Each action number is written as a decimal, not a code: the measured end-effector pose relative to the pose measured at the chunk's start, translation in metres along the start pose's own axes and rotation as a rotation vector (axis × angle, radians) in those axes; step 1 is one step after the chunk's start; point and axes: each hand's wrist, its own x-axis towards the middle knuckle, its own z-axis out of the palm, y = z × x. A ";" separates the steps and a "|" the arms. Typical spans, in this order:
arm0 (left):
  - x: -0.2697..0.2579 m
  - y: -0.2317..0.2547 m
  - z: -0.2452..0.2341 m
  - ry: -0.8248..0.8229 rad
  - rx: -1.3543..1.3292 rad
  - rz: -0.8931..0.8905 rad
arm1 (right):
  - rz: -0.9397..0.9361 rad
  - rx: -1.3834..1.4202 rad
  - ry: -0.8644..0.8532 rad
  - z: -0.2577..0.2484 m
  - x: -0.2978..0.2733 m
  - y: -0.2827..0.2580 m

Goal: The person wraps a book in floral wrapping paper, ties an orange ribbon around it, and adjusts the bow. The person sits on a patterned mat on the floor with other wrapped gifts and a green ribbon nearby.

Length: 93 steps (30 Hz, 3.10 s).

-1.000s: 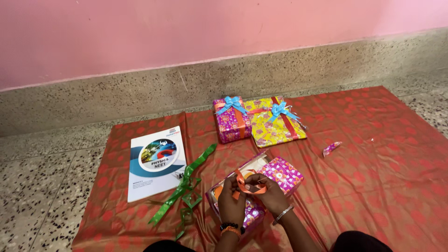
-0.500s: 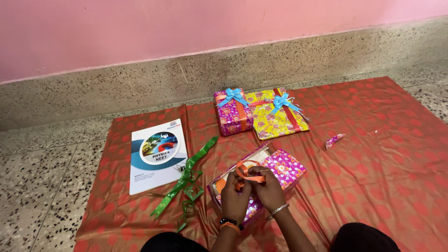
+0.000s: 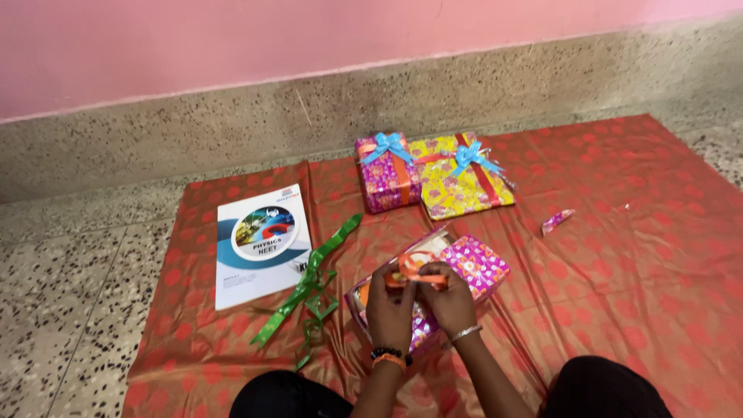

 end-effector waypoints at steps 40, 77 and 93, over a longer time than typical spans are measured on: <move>0.038 -0.066 0.009 -0.096 -0.694 0.022 | 0.137 0.139 -0.288 -0.005 -0.001 -0.021; 0.056 -0.028 -0.020 -0.238 0.374 0.347 | -0.310 -0.885 -0.228 -0.051 0.038 -0.040; 0.047 -0.010 -0.036 -0.462 0.499 0.554 | -0.275 -0.836 -0.298 -0.057 0.046 -0.032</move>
